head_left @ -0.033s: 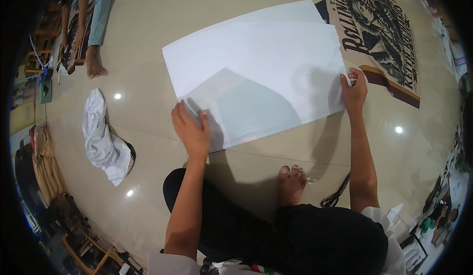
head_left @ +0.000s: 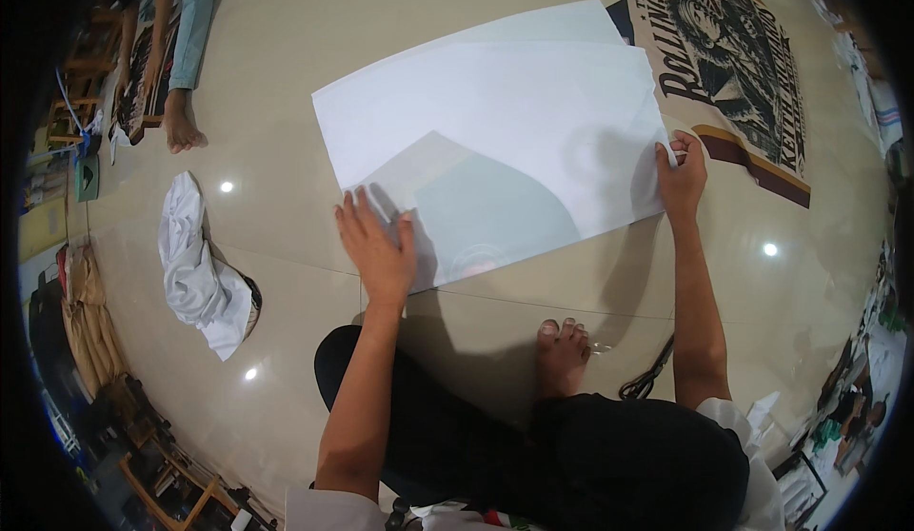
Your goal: The person sits on the floor and uses scissors to cut a white fabric sheet, following a printed graphic template as a guide. They trim the edges of the fabric and then cut a straight line down the center of the sheet.
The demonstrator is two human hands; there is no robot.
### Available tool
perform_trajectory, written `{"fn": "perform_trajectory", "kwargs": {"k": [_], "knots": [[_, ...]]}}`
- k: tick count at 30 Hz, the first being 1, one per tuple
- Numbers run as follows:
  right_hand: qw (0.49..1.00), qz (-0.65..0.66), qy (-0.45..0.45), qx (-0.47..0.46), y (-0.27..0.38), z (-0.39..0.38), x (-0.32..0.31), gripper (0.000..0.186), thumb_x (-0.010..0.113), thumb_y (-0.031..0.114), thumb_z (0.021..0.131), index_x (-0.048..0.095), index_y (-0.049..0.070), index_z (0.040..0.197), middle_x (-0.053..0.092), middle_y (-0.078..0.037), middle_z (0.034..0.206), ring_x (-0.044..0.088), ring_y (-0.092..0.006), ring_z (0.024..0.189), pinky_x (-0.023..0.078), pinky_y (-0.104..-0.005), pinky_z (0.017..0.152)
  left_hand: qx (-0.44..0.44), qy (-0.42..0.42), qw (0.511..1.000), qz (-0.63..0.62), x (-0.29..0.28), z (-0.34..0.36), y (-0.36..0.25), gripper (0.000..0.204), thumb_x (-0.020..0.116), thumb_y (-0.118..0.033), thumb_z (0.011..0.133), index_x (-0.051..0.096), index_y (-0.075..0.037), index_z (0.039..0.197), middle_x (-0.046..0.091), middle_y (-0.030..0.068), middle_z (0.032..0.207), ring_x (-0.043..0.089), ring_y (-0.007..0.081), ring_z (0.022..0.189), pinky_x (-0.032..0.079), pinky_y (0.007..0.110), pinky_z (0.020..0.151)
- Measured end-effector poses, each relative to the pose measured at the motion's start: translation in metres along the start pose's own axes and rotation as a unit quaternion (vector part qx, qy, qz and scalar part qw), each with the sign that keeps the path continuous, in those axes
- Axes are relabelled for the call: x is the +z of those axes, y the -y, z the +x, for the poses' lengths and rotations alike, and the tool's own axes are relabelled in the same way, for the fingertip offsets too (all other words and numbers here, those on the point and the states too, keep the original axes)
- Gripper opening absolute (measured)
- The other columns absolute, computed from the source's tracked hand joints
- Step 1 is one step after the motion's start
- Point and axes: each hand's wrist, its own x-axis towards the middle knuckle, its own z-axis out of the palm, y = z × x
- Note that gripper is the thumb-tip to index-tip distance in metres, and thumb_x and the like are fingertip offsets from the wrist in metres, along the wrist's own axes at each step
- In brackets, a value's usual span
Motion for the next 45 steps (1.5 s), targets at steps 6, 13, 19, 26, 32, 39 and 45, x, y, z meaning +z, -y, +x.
{"fn": "perform_trajectory", "kwargs": {"k": [6, 13, 19, 26, 32, 39, 45], "knots": [[0.981, -0.098, -0.067, -0.155, 0.025, -0.017, 0.012, 0.047, 0.076, 0.010, 0.095, 0.062, 0.003, 0.139, 0.064, -0.019, 0.136, 0.061, -0.0386, 0.128, 0.048, -0.0514, 0.108, 0.009, 0.113, 0.994, -0.010, 0.027, 0.006, -0.042, 0.088, 0.056, -0.054, 0.110, 0.020, -0.011, 0.177, 0.010, 0.0258, 0.183, 0.000, 0.0538, 0.168, 0.002, 0.073, 0.131], [0.938, -0.095, 0.167, -0.288, 0.133, -0.077, 0.071, 0.067, 0.070, 0.037, 0.103, 0.052, 0.009, 0.161, 0.037, -0.024, 0.173, 0.034, -0.0421, 0.160, 0.026, -0.0688, 0.127, 0.020, 0.129, 0.990, 0.060, 0.044, 0.007, -0.060, 0.085, 0.050, -0.057, 0.111, 0.020, -0.013, 0.178, 0.011, 0.0254, 0.184, 0.002, 0.0548, 0.167, 0.001, 0.075, 0.129], [0.917, -0.146, 0.244, -0.280, 0.177, -0.102, 0.087, 0.077, 0.063, 0.050, 0.107, 0.041, 0.012, 0.170, 0.026, -0.026, 0.179, 0.022, -0.0462, 0.166, 0.018, -0.0754, 0.127, -0.005, 0.108, 0.993, 0.045, 0.044, 0.007, -0.048, 0.083, 0.049, -0.055, 0.111, 0.024, -0.012, 0.177, 0.011, 0.0251, 0.184, 0.003, 0.0537, 0.168, 0.001, 0.071, 0.131], [0.923, -0.153, 0.227, -0.270, 0.156, -0.108, 0.086, 0.078, 0.060, 0.053, 0.108, 0.041, 0.010, 0.170, 0.026, -0.027, 0.179, 0.021, -0.0474, 0.166, 0.017, -0.0756, 0.128, -0.021, 0.078, 0.995, 0.051, 0.037, 0.010, -0.029, 0.082, 0.049, -0.054, 0.111, 0.027, -0.010, 0.176, 0.014, 0.0278, 0.182, 0.005, 0.0548, 0.167, 0.003, 0.070, 0.132], [0.926, -0.147, 0.221, -0.268, 0.154, -0.108, 0.085, 0.078, 0.060, 0.052, 0.108, 0.039, 0.009, 0.170, 0.025, -0.029, 0.178, 0.023, -0.0489, 0.165, 0.018, -0.0761, 0.127, -0.022, 0.066, 0.996, 0.059, 0.039, 0.009, -0.025, 0.080, 0.049, -0.053, 0.110, 0.028, -0.011, 0.176, 0.016, 0.0274, 0.182, 0.007, 0.0536, 0.167, 0.004, 0.067, 0.133], [0.928, -0.181, 0.228, -0.233, 0.146, -0.127, 0.065, 0.080, 0.058, 0.052, 0.109, 0.037, 0.007, 0.171, 0.023, -0.031, 0.178, 0.020, -0.0500, 0.166, 0.016, -0.0782, 0.126, -0.021, 0.042, 0.998, 0.030, 0.037, 0.000, -0.046, 0.076, 0.047, -0.047, 0.113, 0.026, -0.010, 0.176, 0.015, 0.0280, 0.182, 0.005, 0.0574, 0.166, 0.005, 0.072, 0.131], [0.935, -0.161, 0.226, -0.220, 0.141, -0.134, 0.063, 0.081, 0.056, 0.053, 0.109, 0.036, 0.007, 0.172, 0.021, -0.029, 0.180, 0.018, -0.0493, 0.166, 0.014, -0.0775, 0.127, -0.027, 0.097, 0.995, 0.024, 0.052, -0.031, -0.092, 0.076, 0.043, -0.048, 0.114, 0.026, -0.007, 0.176, 0.015, 0.0279, 0.182, 0.005, 0.0574, 0.166, 0.002, 0.073, 0.130]]}}
